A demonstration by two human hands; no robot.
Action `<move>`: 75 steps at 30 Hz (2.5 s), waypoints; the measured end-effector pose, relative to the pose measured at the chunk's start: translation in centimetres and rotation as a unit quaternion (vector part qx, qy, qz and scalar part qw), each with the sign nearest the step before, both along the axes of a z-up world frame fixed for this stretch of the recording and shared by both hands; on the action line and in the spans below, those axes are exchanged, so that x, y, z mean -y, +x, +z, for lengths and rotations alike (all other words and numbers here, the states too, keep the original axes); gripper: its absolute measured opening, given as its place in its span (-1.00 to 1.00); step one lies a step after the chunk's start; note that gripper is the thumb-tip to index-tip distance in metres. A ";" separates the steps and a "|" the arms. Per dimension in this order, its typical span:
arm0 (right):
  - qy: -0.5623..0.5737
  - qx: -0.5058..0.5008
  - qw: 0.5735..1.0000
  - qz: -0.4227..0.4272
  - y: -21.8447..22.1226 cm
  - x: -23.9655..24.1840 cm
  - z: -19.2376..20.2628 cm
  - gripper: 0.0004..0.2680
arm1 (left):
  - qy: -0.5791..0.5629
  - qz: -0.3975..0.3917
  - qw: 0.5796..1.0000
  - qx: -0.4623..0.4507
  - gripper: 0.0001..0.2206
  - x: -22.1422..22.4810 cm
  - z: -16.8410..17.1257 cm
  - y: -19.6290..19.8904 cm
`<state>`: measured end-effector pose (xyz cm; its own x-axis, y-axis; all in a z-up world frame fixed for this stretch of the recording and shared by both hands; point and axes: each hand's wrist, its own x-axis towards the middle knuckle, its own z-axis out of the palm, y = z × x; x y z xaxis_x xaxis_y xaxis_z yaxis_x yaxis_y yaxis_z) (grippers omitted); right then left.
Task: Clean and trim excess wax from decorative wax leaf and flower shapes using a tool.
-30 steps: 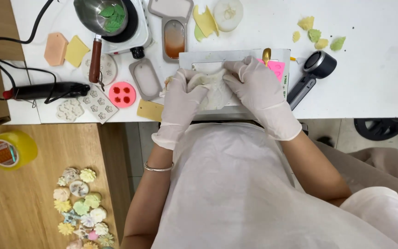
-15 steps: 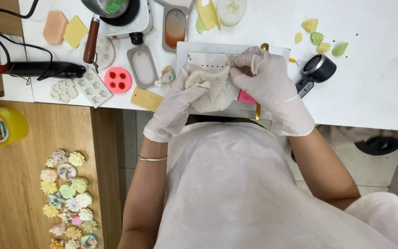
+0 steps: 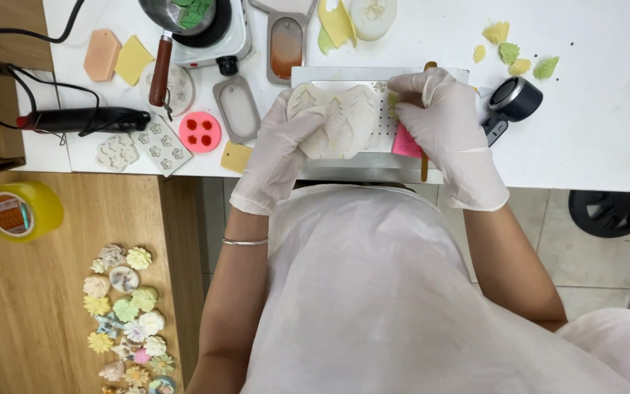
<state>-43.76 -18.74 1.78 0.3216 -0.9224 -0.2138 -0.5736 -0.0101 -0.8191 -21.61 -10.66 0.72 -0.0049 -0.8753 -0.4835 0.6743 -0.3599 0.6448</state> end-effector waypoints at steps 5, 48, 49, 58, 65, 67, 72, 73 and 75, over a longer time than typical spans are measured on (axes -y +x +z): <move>-0.122 -0.055 0.991 -0.012 0.6 -1.7 0.9 -0.86 | -0.016 -0.046 0.998 0.037 -0.51 1.1 -1.0 0.7; 0.201 0.109 0.971 -0.064 0.3 -1.6 -1.5 -0.93 | -0.019 -0.299 0.911 0.285 -0.30 5.5 -2.2 -0.1; 0.200 0.110 0.971 -0.065 0.0 -1.5 -2.0 -0.93 | -0.020 -0.300 0.910 0.285 -0.30 5.7 -2.5 -0.1; 0.272 0.057 0.954 -0.117 1.7 -1.4 0.7 -0.88 | -0.036 -0.343 0.878 0.330 -0.39 6.1 -2.7 -0.6; 0.147 0.024 0.985 -0.082 1.5 -1.8 2.5 -0.86 | -0.046 -0.353 0.894 0.271 -0.44 5.9 -2.5 -0.2; 0.161 0.000 0.981 -0.103 2.1 -1.8 3.1 -0.83 | -0.052 -0.362 0.898 0.244 -0.45 5.7 -2.2 -0.1; 0.155 0.034 0.976 -0.148 3.6 -2.0 2.6 -0.84 | -0.087 -0.370 0.885 0.267 -0.59 5.7 -1.1 -0.6; 0.155 0.034 0.976 -0.149 3.3 -2.1 1.9 -0.84 | -0.088 -0.371 0.885 0.267 -0.59 5.6 -1.4 -0.8; 0.153 0.084 0.973 -0.153 2.8 -2.2 0.7 -0.88 | -0.107 -0.341 0.875 0.328 -0.67 5.6 -2.0 -1.0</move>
